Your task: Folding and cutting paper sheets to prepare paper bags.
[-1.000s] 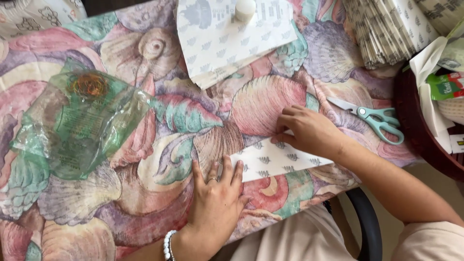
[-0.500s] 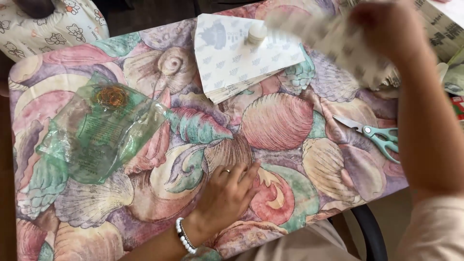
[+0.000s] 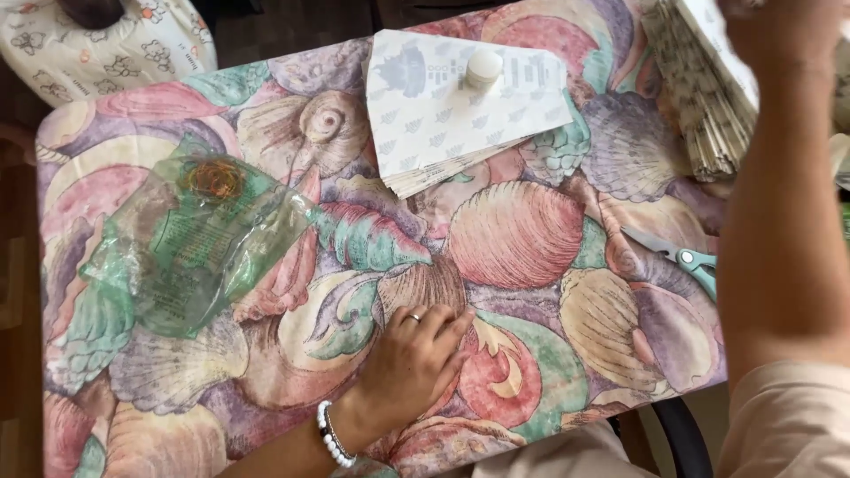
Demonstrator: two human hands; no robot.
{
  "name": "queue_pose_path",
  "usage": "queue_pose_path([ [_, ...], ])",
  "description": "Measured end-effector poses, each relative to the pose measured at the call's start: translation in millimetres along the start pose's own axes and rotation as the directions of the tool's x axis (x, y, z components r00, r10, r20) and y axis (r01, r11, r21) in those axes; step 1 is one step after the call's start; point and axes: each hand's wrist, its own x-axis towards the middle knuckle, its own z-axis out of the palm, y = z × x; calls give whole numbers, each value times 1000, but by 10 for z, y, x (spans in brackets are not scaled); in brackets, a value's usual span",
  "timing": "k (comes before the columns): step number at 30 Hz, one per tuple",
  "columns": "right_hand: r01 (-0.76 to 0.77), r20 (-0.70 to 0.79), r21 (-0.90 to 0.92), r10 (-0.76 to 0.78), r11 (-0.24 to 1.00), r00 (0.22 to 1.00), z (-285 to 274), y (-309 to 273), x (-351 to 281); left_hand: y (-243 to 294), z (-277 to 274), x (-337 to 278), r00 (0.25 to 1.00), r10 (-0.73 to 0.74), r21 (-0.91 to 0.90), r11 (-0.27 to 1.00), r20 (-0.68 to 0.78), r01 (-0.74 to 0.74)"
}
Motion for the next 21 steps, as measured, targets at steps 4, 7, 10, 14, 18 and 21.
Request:
queue_pose_path([
  [4,36,-55,115,-30,993,998,65,-1454,11,-28,-118,45,1000,3,-17,1000,11,-3],
  [7,-22,484,165,-62,986,873,335,-2297,-86,-13,-241,134,996,71,4,997,58,-71],
  [10,426,400,119,-436,897,806,943,-2328,-331,-46,-277,180,950,108,74,988,293,-136],
  [14,537,174,-85,-518,839,837,1033,-2340,-437,-561,-411,584,976,204,66,978,-78,-200],
  [18,532,12,76,-535,843,845,1204,-2167,-519,-1228,-506,1053,878,48,150,988,-476,27],
  [21,344,-64,269,-339,900,938,1365,-2071,-441,-1428,-530,1267,756,50,164,984,-652,76],
])
